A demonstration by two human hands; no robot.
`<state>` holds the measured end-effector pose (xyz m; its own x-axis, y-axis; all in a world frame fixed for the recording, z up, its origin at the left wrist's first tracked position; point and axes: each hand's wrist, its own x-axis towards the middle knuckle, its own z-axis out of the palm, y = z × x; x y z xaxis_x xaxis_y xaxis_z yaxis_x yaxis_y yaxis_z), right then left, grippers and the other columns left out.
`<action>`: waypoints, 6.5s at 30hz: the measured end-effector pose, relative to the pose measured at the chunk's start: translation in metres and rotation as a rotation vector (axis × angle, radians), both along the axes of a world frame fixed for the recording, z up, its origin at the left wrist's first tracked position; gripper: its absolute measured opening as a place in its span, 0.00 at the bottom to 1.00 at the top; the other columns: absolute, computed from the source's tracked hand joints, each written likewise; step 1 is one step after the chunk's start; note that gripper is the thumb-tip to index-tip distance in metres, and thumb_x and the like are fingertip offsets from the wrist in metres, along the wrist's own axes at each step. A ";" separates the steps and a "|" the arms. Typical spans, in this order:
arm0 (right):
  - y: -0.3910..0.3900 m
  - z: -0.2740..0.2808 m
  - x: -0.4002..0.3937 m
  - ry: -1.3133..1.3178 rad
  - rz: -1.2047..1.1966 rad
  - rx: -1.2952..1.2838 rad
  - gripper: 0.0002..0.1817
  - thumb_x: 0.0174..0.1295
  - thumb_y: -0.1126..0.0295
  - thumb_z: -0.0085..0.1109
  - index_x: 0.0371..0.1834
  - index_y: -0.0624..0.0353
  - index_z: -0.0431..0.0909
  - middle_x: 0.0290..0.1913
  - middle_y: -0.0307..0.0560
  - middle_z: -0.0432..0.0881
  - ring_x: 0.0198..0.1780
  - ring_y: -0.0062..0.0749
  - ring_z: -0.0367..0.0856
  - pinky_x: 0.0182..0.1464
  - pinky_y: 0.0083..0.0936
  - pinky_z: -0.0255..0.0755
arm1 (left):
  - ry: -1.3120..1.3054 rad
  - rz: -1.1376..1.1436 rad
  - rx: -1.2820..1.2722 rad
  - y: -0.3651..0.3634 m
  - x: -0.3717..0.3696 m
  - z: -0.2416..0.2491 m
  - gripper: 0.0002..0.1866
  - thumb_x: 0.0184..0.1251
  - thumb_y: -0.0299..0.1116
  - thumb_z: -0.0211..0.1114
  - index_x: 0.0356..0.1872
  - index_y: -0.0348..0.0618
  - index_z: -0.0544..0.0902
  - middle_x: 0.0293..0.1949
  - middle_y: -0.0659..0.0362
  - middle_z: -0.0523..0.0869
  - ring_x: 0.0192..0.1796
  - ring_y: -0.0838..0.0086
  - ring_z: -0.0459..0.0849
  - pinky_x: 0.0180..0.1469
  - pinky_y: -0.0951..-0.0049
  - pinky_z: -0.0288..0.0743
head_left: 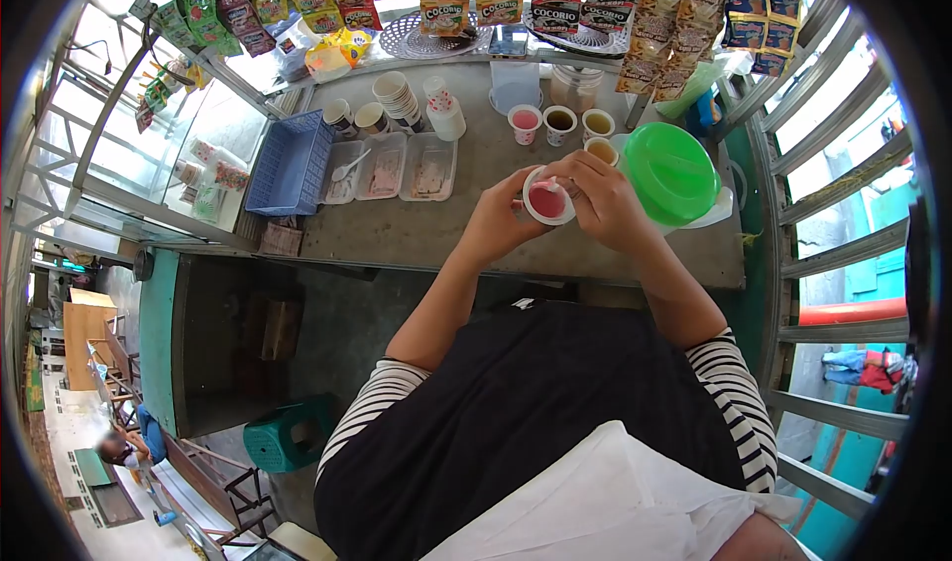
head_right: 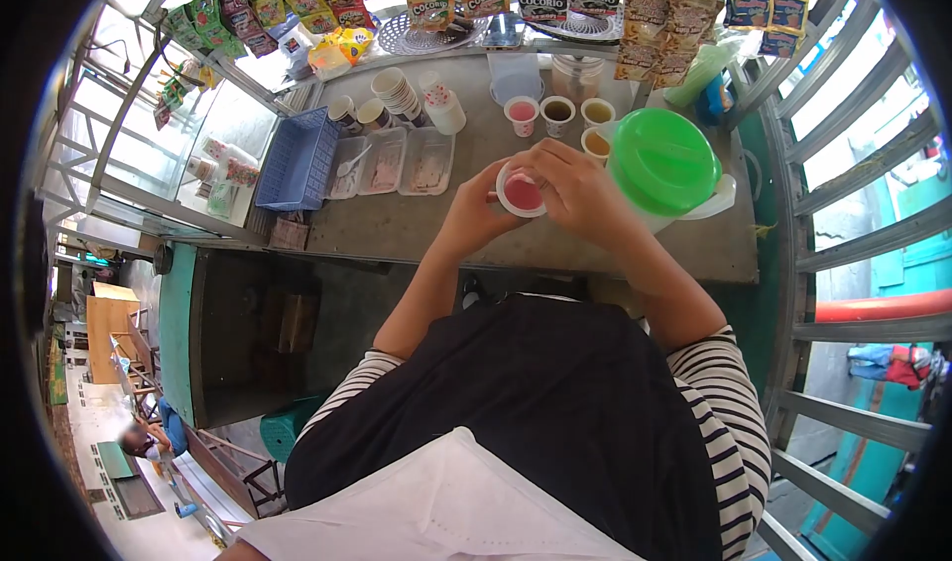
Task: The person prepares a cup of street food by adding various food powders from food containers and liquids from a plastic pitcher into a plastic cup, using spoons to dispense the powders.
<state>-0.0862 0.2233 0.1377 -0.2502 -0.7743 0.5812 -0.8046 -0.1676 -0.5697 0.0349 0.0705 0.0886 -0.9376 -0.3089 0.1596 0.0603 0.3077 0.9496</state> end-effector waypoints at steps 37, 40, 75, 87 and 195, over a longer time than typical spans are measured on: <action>0.013 -0.010 -0.008 -0.218 -0.063 -0.020 0.14 0.61 0.85 0.53 0.46 0.60 0.84 0.41 0.48 0.85 0.42 0.42 0.85 0.46 0.29 0.77 | 0.075 0.028 -0.136 -0.005 -0.004 -0.009 0.36 0.47 0.31 0.79 0.63 0.44 0.78 0.56 0.53 0.85 0.56 0.60 0.83 0.55 0.64 0.80; 0.008 -0.020 -0.007 -0.265 -0.162 -0.024 0.12 0.63 0.82 0.56 0.46 0.60 0.85 0.38 0.48 0.85 0.41 0.37 0.85 0.43 0.27 0.76 | 0.084 0.034 -0.105 -0.007 -0.005 -0.006 0.36 0.46 0.30 0.79 0.62 0.43 0.79 0.55 0.52 0.85 0.56 0.59 0.83 0.55 0.62 0.80; -0.082 -0.016 0.038 -0.464 -0.467 -0.494 0.13 0.74 0.67 0.58 0.51 0.66 0.82 0.39 0.45 0.88 0.35 0.23 0.83 0.40 0.18 0.73 | 0.005 -0.069 0.124 -0.147 -0.004 0.008 0.37 0.50 0.25 0.79 0.65 0.41 0.75 0.56 0.60 0.84 0.56 0.75 0.84 0.55 0.69 0.81; 0.067 -0.068 -0.021 -0.272 -1.335 -0.745 0.19 0.73 0.57 0.57 0.57 0.59 0.77 0.51 0.43 0.82 0.49 0.25 0.79 0.52 0.23 0.71 | -0.066 -0.310 0.203 -0.181 0.007 -0.007 0.39 0.50 0.24 0.78 0.67 0.42 0.73 0.58 0.60 0.82 0.59 0.74 0.82 0.61 0.68 0.77; -0.075 -0.079 0.078 -0.146 -0.940 -0.107 0.17 0.66 0.66 0.64 0.54 0.64 0.84 0.54 0.51 0.87 0.56 0.42 0.85 0.62 0.33 0.72 | 0.047 -0.306 -0.194 -0.160 0.029 -0.202 0.31 0.55 0.31 0.74 0.62 0.39 0.76 0.51 0.49 0.85 0.49 0.61 0.87 0.53 0.64 0.81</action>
<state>-0.0084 0.1478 0.0588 -0.8180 -0.1643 0.5512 -0.5589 0.4532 -0.6944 0.0641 -0.0892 -0.1138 -0.9722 0.0251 0.2326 0.2194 0.4427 0.8694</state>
